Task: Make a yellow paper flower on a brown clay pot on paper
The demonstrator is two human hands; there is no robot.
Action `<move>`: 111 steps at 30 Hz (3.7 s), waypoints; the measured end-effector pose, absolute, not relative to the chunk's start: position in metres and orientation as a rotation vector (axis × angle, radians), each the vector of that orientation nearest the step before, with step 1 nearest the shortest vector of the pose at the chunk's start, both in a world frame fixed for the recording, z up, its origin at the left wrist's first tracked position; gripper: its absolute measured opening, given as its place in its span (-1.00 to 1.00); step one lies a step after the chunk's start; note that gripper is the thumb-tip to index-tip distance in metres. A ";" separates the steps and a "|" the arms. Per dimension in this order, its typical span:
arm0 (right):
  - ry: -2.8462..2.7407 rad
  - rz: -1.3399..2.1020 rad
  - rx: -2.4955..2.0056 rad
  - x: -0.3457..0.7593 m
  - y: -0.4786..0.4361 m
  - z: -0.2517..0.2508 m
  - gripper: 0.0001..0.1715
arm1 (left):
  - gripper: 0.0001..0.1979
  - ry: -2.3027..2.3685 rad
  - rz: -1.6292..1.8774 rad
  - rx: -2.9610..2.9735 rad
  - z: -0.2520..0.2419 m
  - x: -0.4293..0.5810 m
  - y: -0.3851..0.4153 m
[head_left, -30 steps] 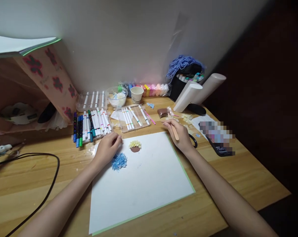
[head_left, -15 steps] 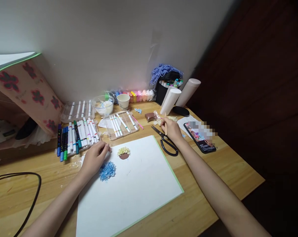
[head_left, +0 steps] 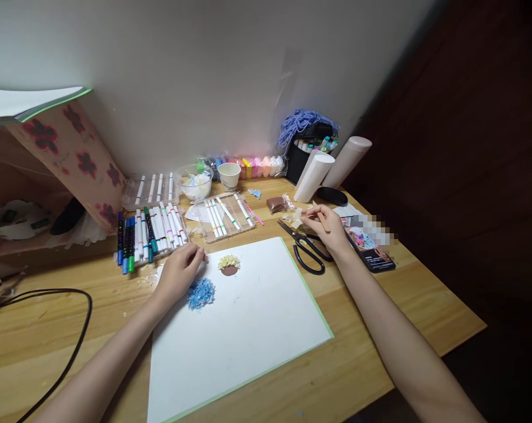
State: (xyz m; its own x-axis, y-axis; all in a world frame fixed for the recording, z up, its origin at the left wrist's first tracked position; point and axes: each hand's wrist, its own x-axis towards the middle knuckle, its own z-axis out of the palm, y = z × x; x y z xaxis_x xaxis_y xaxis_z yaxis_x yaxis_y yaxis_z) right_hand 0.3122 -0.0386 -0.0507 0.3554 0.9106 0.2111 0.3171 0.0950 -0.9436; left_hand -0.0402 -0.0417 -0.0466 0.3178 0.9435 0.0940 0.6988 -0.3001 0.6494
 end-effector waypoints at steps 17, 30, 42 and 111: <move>-1.482 0.235 -1.690 0.317 -0.040 -0.054 -0.94 | -0.65 1.437 0.638 2.086 -0.050 -0.042 -0.040; -1.884 0.374 -1.687 0.330 -0.046 -0.051 -0.85 | -0.66 1.446 0.630 2.093 -0.048 -0.041 -0.041; -1.581 0.268 -1.783 0.331 -0.044 -0.046 -0.71 | -0.65 1.446 0.627 2.116 -0.049 -0.041 -0.040; -1.486 1.418 -1.178 0.181 -0.092 -0.052 -0.74 | -0.78 1.284 0.493 2.197 -0.033 -0.019 -0.079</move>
